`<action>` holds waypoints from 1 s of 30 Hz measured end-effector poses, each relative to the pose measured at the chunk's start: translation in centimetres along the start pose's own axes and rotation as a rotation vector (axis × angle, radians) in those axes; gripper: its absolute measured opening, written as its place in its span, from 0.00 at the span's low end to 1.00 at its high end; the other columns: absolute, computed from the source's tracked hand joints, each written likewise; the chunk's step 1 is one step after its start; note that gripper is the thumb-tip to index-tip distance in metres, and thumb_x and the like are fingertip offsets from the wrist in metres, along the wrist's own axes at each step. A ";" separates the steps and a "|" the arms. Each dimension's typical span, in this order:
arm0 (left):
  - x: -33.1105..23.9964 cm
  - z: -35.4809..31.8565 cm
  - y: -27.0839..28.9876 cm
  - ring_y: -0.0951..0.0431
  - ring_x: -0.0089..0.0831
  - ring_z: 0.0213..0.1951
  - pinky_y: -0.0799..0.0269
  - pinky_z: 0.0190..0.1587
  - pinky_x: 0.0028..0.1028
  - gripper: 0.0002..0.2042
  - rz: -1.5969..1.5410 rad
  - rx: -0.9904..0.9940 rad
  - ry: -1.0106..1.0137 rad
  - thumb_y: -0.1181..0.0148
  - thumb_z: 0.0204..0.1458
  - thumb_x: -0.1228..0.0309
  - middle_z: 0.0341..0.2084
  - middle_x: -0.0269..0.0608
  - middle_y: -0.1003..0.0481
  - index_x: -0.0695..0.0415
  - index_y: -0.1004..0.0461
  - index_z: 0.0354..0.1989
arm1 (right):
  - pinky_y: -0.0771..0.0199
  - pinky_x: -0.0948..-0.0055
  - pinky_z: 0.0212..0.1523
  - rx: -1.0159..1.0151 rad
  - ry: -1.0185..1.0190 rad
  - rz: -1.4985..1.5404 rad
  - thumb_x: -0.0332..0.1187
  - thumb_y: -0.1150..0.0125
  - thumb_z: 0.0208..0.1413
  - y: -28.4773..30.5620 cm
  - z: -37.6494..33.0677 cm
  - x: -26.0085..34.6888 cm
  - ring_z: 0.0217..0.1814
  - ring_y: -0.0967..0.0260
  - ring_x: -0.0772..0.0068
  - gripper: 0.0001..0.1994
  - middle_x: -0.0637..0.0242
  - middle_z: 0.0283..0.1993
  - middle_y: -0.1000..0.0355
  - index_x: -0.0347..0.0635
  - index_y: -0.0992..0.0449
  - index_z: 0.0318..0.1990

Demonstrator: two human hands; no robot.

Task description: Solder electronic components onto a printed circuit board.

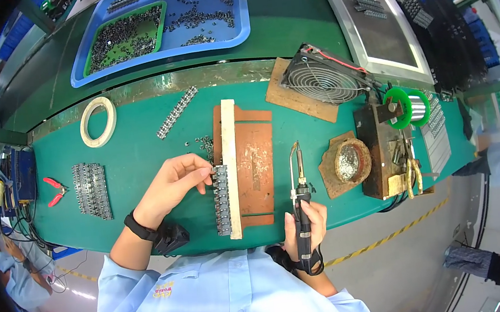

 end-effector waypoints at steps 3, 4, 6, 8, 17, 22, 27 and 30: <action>-1.1 -0.2 -0.9 0.27 0.21 0.29 0.31 0.33 0.20 0.09 -0.023 0.055 -0.058 0.48 0.54 0.71 0.27 0.36 0.26 0.65 0.29 0.36 | 0.38 0.71 0.44 -0.002 0.015 -0.009 0.23 0.45 0.49 0.2 0.0 -0.1 0.41 0.40 0.66 0.17 0.55 0.42 0.40 0.35 0.37 0.48; -1.1 -0.3 -1.2 0.27 0.21 0.29 0.31 0.33 0.20 0.09 -0.021 0.059 -0.058 0.48 0.54 0.71 0.27 0.36 0.26 0.65 0.29 0.36 | 0.38 0.71 0.44 -0.002 0.013 -0.004 0.23 0.45 0.49 0.2 0.0 -0.2 0.41 0.40 0.66 0.17 0.55 0.42 0.39 0.35 0.37 0.48; -1.5 -0.6 -1.9 0.27 0.21 0.31 0.32 0.35 0.20 0.08 -0.052 0.050 -0.090 0.46 0.53 0.73 0.28 0.36 0.26 0.64 0.28 0.37 | 0.38 0.71 0.44 -0.002 0.010 0.007 0.23 0.45 0.49 0.3 -0.1 -0.2 0.41 0.39 0.66 0.18 0.55 0.42 0.39 0.35 0.37 0.48; -1.5 -0.8 -2.3 0.27 0.21 0.31 0.32 0.36 0.19 0.07 -0.065 0.051 -0.105 0.46 0.52 0.74 0.28 0.36 0.26 0.64 0.28 0.38 | 0.38 0.71 0.44 -0.012 0.021 0.003 0.23 0.45 0.48 0.5 -0.1 -0.3 0.40 0.39 0.66 0.18 0.55 0.42 0.39 0.35 0.37 0.48; -2.8 -1.8 -3.8 0.28 0.20 0.30 0.32 0.33 0.21 0.07 0.410 -0.022 -0.337 0.43 0.48 0.78 0.28 0.36 0.26 0.64 0.28 0.36 | 0.36 0.71 0.41 -0.051 0.053 -0.004 0.23 0.43 0.47 1.0 0.1 -0.1 0.38 0.38 0.67 0.17 0.56 0.40 0.37 0.36 0.35 0.47; -4.1 -2.1 -4.5 0.29 0.23 0.25 0.33 0.30 0.22 0.07 0.574 -0.110 -0.454 0.41 0.44 0.79 0.25 0.37 0.29 0.63 0.28 0.34 | 0.36 0.70 0.40 -0.054 0.073 -0.002 0.22 0.42 0.45 1.5 0.8 0.1 0.37 0.37 0.65 0.18 0.56 0.38 0.36 0.35 0.35 0.46; -5.5 -2.2 -6.6 0.29 0.25 0.25 0.34 0.29 0.23 0.08 0.683 -0.131 -0.575 0.39 0.42 0.78 0.25 0.39 0.30 0.63 0.28 0.32 | 0.33 0.73 0.33 -0.138 0.147 -0.052 0.20 0.36 0.41 3.2 2.4 1.2 0.33 0.33 0.64 0.19 0.56 0.35 0.33 0.36 0.31 0.44; -6.3 -2.3 -9.1 0.30 0.27 0.25 0.34 0.28 0.24 0.08 0.750 -0.095 -0.652 0.39 0.41 0.78 0.25 0.40 0.32 0.62 0.29 0.31 | 0.32 0.72 0.32 -0.128 0.089 -0.034 0.21 0.36 0.40 4.8 2.4 1.4 0.32 0.33 0.62 0.19 0.55 0.34 0.32 0.37 0.30 0.43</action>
Point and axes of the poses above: each hand's wrist, its own z-axis towards the middle knuckle, its own y-axis out of the back of the hand, x = y × z, the point moved 6 cm from there along z, towards the middle knuckle
